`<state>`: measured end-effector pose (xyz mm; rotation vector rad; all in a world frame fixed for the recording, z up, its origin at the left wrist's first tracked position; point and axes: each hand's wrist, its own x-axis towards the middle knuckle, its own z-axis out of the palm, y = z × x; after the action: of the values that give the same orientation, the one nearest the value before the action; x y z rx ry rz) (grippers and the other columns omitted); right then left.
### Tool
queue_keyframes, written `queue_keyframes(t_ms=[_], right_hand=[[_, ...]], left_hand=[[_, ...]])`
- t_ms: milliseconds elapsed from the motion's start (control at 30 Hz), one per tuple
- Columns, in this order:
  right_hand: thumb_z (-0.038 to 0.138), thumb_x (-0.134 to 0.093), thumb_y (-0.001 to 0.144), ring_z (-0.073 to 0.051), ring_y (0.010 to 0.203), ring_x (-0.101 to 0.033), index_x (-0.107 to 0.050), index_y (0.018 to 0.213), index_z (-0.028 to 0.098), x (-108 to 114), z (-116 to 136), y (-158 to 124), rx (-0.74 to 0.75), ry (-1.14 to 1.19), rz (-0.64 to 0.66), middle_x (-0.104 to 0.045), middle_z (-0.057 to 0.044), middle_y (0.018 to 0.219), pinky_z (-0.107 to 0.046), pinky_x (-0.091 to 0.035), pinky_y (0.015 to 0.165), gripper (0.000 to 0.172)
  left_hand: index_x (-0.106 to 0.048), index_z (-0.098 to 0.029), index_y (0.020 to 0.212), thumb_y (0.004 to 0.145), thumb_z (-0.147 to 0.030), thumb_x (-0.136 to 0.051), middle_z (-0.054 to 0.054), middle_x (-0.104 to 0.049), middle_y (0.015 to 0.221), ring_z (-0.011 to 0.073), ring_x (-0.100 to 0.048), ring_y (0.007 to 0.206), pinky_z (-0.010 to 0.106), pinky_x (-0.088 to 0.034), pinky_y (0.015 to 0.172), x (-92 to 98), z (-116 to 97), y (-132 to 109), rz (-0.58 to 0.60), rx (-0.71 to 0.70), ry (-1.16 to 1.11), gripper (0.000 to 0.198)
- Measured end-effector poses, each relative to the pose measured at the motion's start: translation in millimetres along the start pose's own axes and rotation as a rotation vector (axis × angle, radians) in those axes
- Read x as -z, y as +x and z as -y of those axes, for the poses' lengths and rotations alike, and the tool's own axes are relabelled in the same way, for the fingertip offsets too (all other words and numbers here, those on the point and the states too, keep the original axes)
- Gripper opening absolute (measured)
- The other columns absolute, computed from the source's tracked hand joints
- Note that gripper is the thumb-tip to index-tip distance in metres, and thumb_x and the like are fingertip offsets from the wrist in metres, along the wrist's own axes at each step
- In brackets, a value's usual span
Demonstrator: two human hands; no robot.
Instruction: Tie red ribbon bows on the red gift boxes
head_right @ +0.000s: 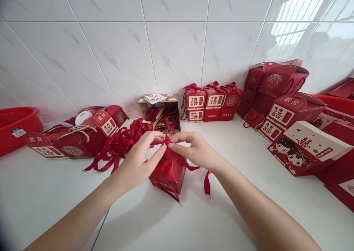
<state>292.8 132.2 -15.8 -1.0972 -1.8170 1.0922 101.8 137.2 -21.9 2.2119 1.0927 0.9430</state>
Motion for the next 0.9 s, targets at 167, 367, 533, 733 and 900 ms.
queue_keyframes(t_ms=[167,367,533,733,900], right_hand=[[0.036,-0.057,0.092,-0.017,0.083,-0.061,-0.066,0.082,0.023,7,22,-23,0.227,0.162,-0.344,-0.065,-0.001,0.085,-0.032,-0.048,0.079,0.019],[0.033,-0.055,0.093,-0.021,0.086,-0.062,-0.065,0.082,0.027,6,51,-58,0.554,0.127,-0.859,-0.063,-0.002,0.087,-0.037,-0.048,0.085,0.016],[0.033,-0.049,0.093,-0.026,0.117,-0.054,-0.064,0.074,0.021,-10,22,-25,0.114,-0.098,-0.2,-0.058,-0.006,0.126,-0.04,-0.043,0.096,0.027],[0.026,-0.045,0.093,-0.024,0.124,-0.048,-0.051,0.062,0.02,-22,-6,0,-0.024,-0.142,0.054,-0.065,-0.006,0.099,-0.037,-0.037,0.101,0.032],[0.022,-0.046,0.09,-0.021,0.116,-0.054,-0.052,0.06,0.019,-22,-3,0,-0.018,-0.118,0.072,-0.061,-0.005,0.11,-0.03,-0.04,0.093,0.031]], left_hand=[[-0.051,-0.022,0.118,0.087,-0.036,-0.051,0.011,-0.062,0.113,0.0309,-0.063,0.096,0.041,-0.049,0.074,16.8,-19,-11,0.2,0.218,0.412,0.034],[-0.052,-0.028,0.123,0.09,-0.041,-0.047,0.006,-0.069,0.105,0.023,-0.067,0.081,0.031,-0.048,0.065,27.3,-9,-4,0.219,0.353,0.19,0.036],[-0.057,-0.029,0.122,0.092,-0.046,-0.044,0.004,-0.069,0.108,0.0212,-0.067,0.084,0.028,-0.047,0.064,29.6,-4,-3,0.23,0.315,0.099,0.037],[-0.054,-0.032,0.127,0.093,-0.045,-0.044,-0.001,-0.069,0.086,0.0188,-0.064,0.072,0.025,-0.042,0.054,29.3,-7,-9,0.318,0.317,0.057,0.038],[-0.05,-0.033,0.133,0.093,-0.041,-0.042,0.0,-0.071,0.093,0.0186,-0.066,0.074,0.026,-0.044,0.056,30.2,-12,-9,0.34,0.321,0.05,0.041]])
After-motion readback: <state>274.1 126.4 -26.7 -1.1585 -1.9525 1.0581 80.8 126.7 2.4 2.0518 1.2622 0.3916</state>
